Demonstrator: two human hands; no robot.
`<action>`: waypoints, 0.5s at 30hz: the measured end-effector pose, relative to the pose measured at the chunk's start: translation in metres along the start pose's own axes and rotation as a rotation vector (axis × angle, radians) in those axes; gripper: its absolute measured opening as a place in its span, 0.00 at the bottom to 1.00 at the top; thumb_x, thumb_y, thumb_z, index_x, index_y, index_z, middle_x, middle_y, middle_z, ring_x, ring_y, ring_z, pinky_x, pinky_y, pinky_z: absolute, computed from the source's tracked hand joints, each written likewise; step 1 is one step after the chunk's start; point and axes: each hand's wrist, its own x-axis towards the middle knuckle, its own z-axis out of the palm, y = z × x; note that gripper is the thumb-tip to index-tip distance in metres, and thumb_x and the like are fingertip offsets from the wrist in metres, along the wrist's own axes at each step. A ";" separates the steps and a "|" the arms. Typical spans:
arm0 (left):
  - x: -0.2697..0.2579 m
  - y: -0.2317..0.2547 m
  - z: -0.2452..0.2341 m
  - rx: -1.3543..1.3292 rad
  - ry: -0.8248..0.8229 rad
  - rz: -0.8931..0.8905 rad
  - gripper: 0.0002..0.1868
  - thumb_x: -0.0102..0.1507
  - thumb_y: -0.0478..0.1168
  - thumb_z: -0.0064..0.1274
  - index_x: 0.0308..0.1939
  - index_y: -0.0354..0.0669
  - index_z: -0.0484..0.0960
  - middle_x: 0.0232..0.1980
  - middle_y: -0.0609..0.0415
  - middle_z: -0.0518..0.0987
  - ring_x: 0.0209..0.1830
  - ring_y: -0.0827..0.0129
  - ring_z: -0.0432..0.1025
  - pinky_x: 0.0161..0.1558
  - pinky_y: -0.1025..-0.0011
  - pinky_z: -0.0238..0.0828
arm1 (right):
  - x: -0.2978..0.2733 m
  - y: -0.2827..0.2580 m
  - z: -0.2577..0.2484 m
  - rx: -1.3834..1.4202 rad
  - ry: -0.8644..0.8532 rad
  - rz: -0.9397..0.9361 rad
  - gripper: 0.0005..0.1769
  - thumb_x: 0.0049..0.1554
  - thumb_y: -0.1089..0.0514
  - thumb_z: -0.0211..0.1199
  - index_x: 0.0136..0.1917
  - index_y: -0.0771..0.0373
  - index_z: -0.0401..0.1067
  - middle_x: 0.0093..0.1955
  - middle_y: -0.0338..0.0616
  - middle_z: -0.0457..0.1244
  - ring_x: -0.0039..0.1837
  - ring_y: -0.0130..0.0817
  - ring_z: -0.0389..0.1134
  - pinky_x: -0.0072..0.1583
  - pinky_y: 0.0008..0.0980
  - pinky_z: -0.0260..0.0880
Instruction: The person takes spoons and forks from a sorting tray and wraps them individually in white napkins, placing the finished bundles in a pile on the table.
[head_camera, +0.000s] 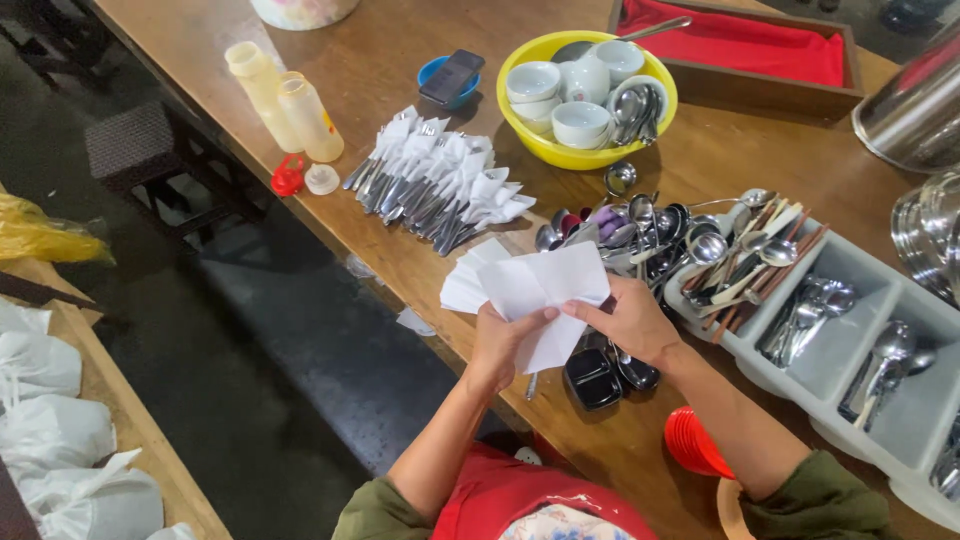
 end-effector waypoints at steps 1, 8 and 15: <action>-0.001 -0.001 0.002 0.001 -0.005 -0.007 0.21 0.55 0.30 0.66 0.51 0.28 0.81 0.47 0.45 0.84 0.41 0.64 0.81 0.43 0.67 0.81 | -0.002 0.002 -0.002 0.012 -0.002 -0.008 0.19 0.55 0.55 0.70 0.56 0.67 0.77 0.45 0.39 0.73 0.44 0.21 0.69 0.47 0.26 0.71; 0.002 -0.008 0.018 0.034 -0.032 -0.094 0.21 0.54 0.29 0.66 0.51 0.28 0.81 0.46 0.44 0.85 0.40 0.62 0.81 0.41 0.67 0.81 | -0.022 0.012 -0.024 0.036 0.078 0.024 0.16 0.56 0.55 0.70 0.54 0.67 0.79 0.43 0.39 0.72 0.43 0.22 0.69 0.46 0.26 0.70; 0.021 -0.023 0.047 0.113 -0.061 -0.114 0.18 0.53 0.28 0.67 0.47 0.28 0.83 0.43 0.44 0.86 0.37 0.62 0.82 0.40 0.66 0.82 | -0.045 0.032 -0.070 0.108 0.196 0.016 0.10 0.58 0.60 0.69 0.50 0.69 0.80 0.39 0.41 0.70 0.41 0.24 0.68 0.44 0.23 0.67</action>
